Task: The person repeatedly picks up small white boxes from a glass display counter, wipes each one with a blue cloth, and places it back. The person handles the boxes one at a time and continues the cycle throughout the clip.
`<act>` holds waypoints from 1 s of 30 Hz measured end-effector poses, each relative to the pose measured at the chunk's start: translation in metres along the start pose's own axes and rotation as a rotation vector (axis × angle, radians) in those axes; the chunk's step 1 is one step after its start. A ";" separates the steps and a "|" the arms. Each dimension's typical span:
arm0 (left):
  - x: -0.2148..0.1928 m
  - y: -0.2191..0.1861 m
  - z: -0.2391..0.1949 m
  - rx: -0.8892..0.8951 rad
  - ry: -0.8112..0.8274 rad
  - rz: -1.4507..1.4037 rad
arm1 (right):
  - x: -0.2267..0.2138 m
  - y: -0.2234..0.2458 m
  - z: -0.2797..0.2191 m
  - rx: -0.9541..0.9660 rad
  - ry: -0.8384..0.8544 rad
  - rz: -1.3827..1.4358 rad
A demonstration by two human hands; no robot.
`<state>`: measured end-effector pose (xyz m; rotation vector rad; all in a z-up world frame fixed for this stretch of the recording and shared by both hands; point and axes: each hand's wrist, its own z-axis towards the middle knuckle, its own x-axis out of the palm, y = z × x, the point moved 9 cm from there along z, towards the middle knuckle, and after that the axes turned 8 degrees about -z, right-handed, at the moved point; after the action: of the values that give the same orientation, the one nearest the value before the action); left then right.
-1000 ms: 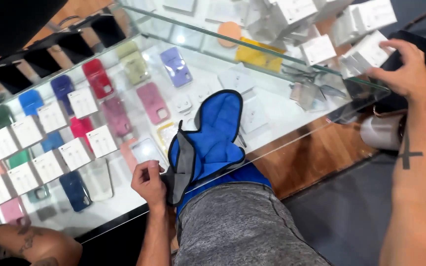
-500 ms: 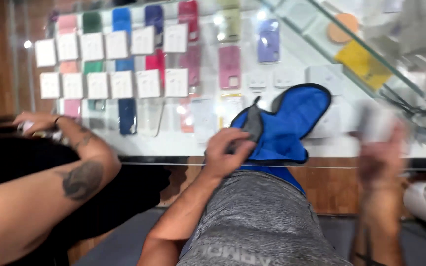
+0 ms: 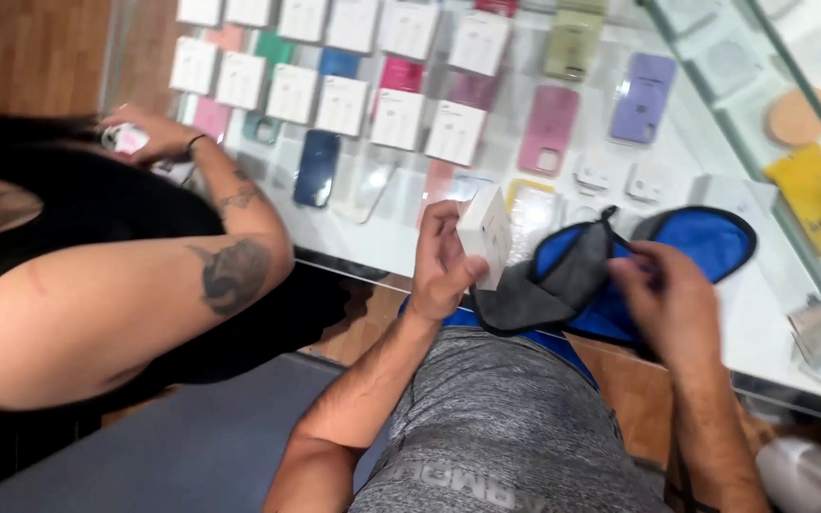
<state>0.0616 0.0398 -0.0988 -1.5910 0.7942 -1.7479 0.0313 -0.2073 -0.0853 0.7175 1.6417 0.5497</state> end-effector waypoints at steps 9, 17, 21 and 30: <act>0.002 0.006 0.004 -0.203 -0.065 -0.463 | 0.060 -0.070 0.014 0.299 -0.003 0.303; 0.008 0.052 0.000 -0.369 0.075 -0.339 | 0.016 0.026 -0.006 -0.315 -0.622 0.546; 0.020 0.062 -0.005 -0.384 0.126 -0.254 | 0.003 0.112 -0.013 -0.481 -0.533 0.449; 0.039 0.037 0.008 -0.331 0.295 0.131 | -0.020 0.154 -0.024 -0.652 -0.582 0.074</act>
<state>0.0695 -0.0140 -0.1031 -1.4580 1.3588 -1.8497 0.0336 -0.1132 0.0401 0.3917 0.8220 0.7891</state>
